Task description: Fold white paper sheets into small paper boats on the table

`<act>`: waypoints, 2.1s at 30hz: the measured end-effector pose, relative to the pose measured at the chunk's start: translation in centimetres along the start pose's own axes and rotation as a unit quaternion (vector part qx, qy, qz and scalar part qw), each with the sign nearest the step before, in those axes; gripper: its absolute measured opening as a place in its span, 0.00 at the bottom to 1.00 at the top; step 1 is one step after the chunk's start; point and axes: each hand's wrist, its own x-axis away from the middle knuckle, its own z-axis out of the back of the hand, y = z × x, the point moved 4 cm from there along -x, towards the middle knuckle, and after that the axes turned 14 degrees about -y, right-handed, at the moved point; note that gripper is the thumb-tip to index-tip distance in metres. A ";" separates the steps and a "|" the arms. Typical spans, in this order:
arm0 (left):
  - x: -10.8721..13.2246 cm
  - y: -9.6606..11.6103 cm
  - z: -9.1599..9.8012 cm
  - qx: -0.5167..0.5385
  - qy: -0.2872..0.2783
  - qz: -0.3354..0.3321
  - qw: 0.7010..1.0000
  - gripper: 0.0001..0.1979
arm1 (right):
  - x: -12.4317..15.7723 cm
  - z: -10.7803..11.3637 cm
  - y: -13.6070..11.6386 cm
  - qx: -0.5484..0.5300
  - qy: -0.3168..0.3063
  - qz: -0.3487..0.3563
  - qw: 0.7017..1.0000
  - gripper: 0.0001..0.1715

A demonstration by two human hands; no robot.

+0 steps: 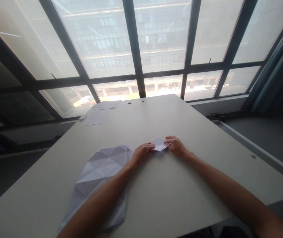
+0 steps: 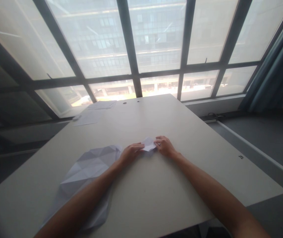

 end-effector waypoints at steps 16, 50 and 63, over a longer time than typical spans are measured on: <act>-0.2 -0.4 0.7 0.002 0.092 0.008 0.996 0.14 | -0.2 0.6 -0.7 -0.031 -0.002 0.034 0.999 0.14; -0.3 1.8 -1.8 -0.160 -0.101 -0.037 0.981 0.31 | 1.1 -2.6 -5.4 0.098 -0.152 0.053 0.982 0.39; 0.5 0.2 -1.5 -0.183 -0.104 0.056 0.976 0.37 | 2.0 -2.3 -3.5 0.110 -0.206 -0.044 0.971 0.51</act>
